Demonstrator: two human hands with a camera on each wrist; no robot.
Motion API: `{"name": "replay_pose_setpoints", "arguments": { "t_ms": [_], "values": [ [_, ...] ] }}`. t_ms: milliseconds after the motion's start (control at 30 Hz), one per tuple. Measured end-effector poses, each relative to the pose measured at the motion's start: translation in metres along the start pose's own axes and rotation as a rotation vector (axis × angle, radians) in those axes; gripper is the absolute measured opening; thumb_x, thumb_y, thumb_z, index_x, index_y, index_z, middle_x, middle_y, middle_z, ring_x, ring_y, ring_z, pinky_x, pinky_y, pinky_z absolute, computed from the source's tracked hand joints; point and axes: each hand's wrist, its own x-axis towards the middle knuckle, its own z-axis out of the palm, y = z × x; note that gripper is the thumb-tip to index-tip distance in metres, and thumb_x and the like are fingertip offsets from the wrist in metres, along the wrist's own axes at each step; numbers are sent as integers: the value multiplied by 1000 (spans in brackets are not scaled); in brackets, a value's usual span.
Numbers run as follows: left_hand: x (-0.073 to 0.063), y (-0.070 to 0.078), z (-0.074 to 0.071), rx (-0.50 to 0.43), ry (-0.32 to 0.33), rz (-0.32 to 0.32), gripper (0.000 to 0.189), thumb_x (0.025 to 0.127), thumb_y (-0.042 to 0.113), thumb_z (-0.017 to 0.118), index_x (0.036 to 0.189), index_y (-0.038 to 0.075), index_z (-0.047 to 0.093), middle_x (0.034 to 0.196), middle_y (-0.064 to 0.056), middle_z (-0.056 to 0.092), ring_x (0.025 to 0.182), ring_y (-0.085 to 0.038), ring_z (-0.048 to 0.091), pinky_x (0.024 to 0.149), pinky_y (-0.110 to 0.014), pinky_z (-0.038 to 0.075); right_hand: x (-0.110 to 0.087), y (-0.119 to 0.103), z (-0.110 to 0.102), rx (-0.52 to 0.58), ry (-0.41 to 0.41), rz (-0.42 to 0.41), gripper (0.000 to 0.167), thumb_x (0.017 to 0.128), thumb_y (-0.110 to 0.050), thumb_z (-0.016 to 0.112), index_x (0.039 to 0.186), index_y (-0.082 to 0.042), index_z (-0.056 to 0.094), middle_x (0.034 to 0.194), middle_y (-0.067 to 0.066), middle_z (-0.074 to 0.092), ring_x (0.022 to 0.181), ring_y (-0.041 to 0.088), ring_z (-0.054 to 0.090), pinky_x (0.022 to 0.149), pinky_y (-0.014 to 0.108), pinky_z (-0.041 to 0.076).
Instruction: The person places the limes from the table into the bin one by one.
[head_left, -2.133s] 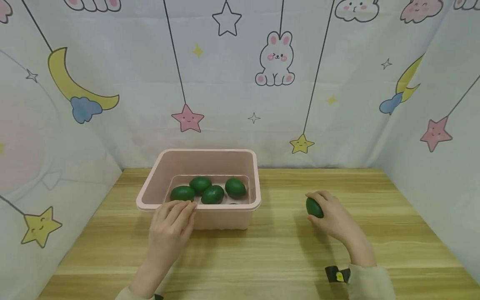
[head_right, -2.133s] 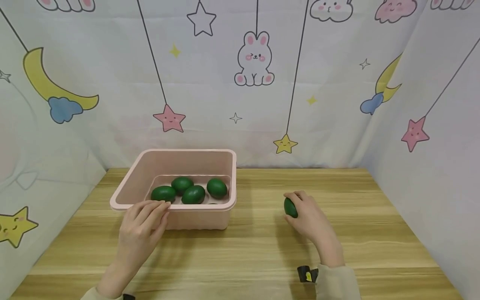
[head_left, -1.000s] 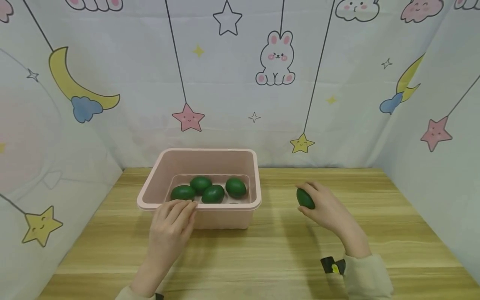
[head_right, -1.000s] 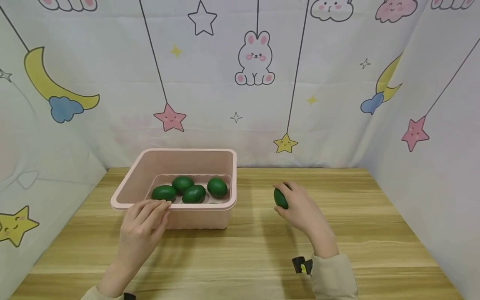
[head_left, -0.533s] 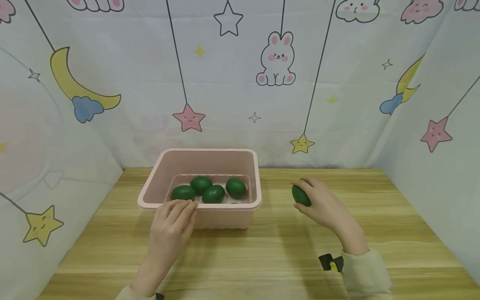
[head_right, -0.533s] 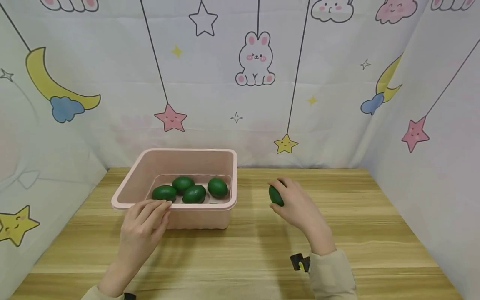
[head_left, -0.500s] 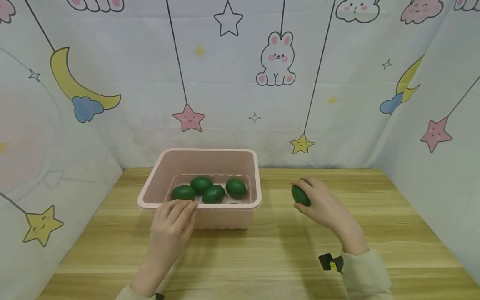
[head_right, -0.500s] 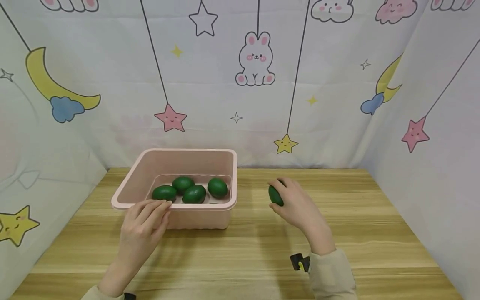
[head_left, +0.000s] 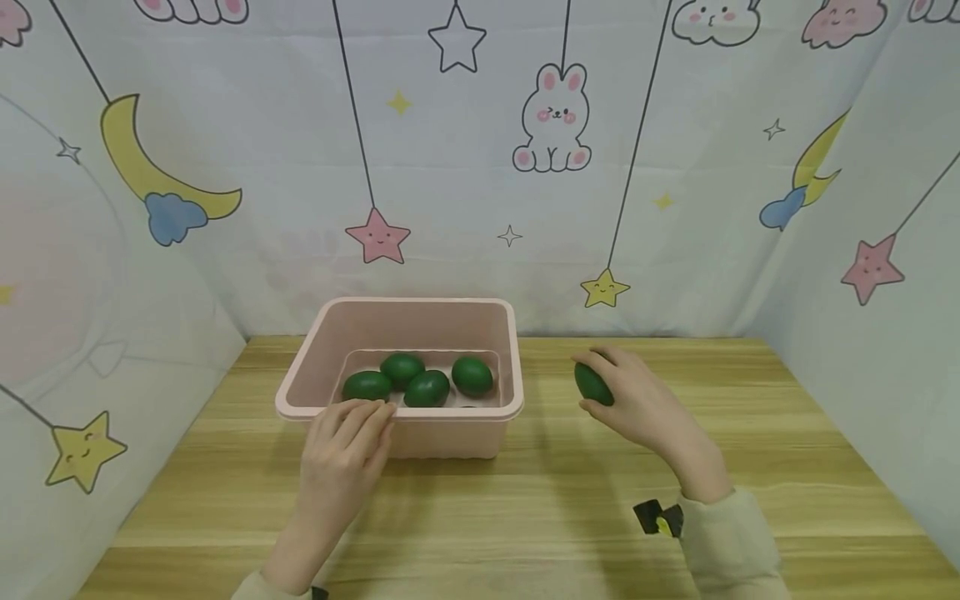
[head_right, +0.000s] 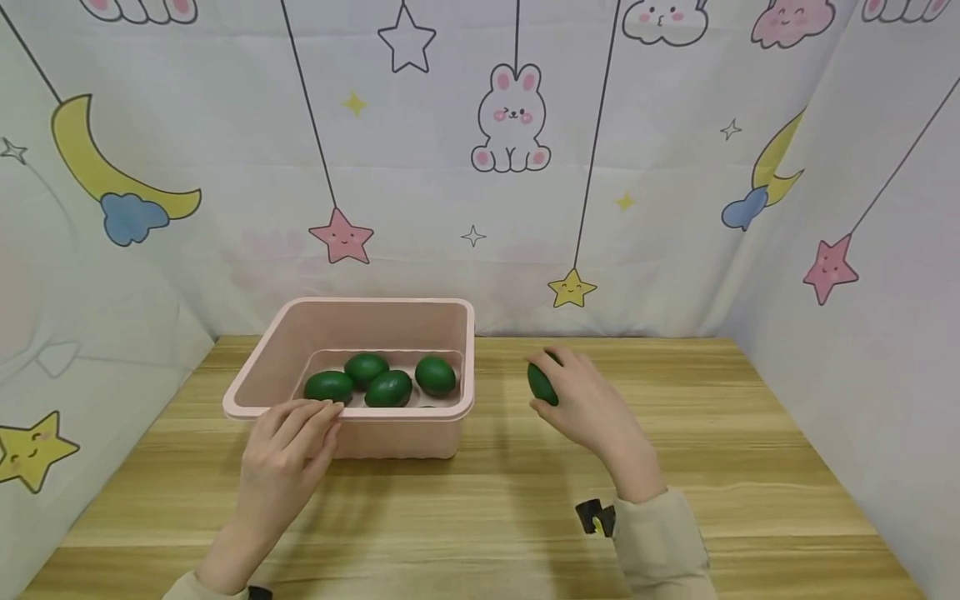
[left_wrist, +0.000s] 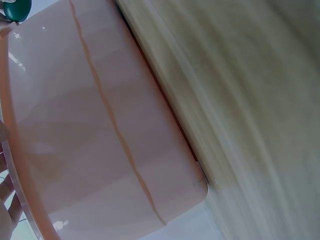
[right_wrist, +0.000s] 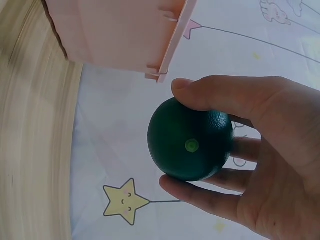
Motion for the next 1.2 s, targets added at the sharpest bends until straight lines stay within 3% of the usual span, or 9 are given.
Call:
{"name": "replay_pose_setpoints", "arguments": {
  "t_ms": [633, 1200],
  "values": [
    [0, 0, 0, -2, 4, 2, 26, 98, 19, 53, 97, 3, 73, 91, -10, 72, 89, -32, 62, 76, -42, 47, 16, -13, -9, -14, 22, -71, 60, 83, -21, 75, 137, -14, 51, 131, 14, 53, 107, 32, 56, 84, 46, 53],
    [0, 0, 1, -1, 3, 3, 26, 97, 19, 53, 97, 3, 73, 91, -10, 72, 89, -32, 62, 77, -42, 47, 32, -30, -22, -50, 33, -115, 55, 83, -22, 75, 133, -17, 53, 132, 10, 53, 107, 33, 55, 82, 46, 55]
  ]
}}
